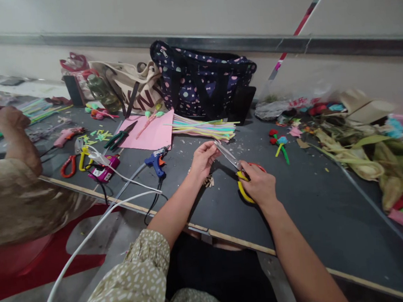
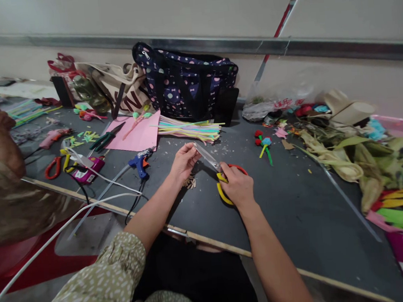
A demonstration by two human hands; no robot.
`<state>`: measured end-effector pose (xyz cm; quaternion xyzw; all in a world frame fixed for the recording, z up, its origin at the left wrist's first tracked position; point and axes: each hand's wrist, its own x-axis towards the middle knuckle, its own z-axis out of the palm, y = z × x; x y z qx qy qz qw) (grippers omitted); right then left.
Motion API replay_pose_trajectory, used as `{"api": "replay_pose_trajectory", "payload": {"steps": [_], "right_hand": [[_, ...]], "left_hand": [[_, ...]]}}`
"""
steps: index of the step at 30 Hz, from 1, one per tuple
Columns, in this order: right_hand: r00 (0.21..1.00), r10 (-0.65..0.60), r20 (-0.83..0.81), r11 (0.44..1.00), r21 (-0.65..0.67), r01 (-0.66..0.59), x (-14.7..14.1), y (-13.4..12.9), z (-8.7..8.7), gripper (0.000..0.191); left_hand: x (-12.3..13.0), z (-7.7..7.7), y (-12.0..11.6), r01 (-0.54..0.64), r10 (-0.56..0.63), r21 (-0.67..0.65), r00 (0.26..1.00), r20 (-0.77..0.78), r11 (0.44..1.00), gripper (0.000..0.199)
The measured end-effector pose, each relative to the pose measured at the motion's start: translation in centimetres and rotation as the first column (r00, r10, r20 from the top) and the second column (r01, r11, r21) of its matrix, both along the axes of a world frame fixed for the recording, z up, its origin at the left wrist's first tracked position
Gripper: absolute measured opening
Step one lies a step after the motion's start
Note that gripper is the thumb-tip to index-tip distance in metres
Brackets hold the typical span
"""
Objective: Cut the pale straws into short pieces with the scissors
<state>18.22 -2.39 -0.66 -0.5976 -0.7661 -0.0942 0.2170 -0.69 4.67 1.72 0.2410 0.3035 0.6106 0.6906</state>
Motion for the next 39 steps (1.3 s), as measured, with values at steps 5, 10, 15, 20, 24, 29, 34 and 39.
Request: {"api": "replay_pose_trajectory", "payload": {"steps": [5, 10, 15, 20, 24, 29, 34, 39], "right_hand": [[1.0, -0.008, 0.005, 1.0, 0.017, 0.008, 0.03, 0.02, -0.27, 0.037], [1.0, -0.016, 0.023, 0.999, 0.039, 0.015, -0.17, -0.03, 0.13, 0.036], [1.0, -0.012, 0.025, 1.0, 0.029, 0.011, -0.22, -0.04, 0.22, 0.036], [1.0, -0.008, 0.017, 1.0, 0.026, 0.007, -0.08, 0.04, -0.11, 0.036], [1.0, -0.004, 0.013, 0.999, 0.037, 0.003, -0.05, 0.03, -0.27, 0.035], [1.0, 0.0, 0.001, 0.999, 0.039, 0.0, -0.15, 0.05, -0.18, 0.033], [1.0, 0.002, -0.001, 1.0, 0.021, -0.002, -0.27, 0.04, 0.0, 0.033], [1.0, 0.004, -0.016, 1.0, -0.004, -0.004, -0.11, 0.13, -0.24, 0.034]], "left_hand": [[0.01, -0.32, 0.16, 0.001, -0.001, -0.003, 1.0, 0.015, 1.0, 0.032], [-0.03, -0.5, 0.22, -0.007, 0.007, -0.004, 1.0, 0.006, 1.0, 0.032], [0.0, -0.51, 0.16, -0.007, 0.007, -0.004, 1.0, 0.011, 1.0, 0.032], [-0.01, -0.64, 0.22, 0.0, 0.0, 0.003, 1.0, 0.022, 1.0, 0.031], [-0.02, -0.59, 0.25, 0.005, -0.005, -0.002, 0.999, 0.039, 1.0, 0.032], [-0.04, -0.44, 0.21, -0.007, 0.008, -0.018, 1.0, 0.025, 1.0, 0.035], [-0.01, -0.32, 0.19, -0.008, 0.008, -0.005, 0.999, 0.036, 1.0, 0.033], [-0.07, -0.49, 0.3, -0.006, 0.006, -0.007, 0.999, 0.034, 1.0, 0.031]]}}
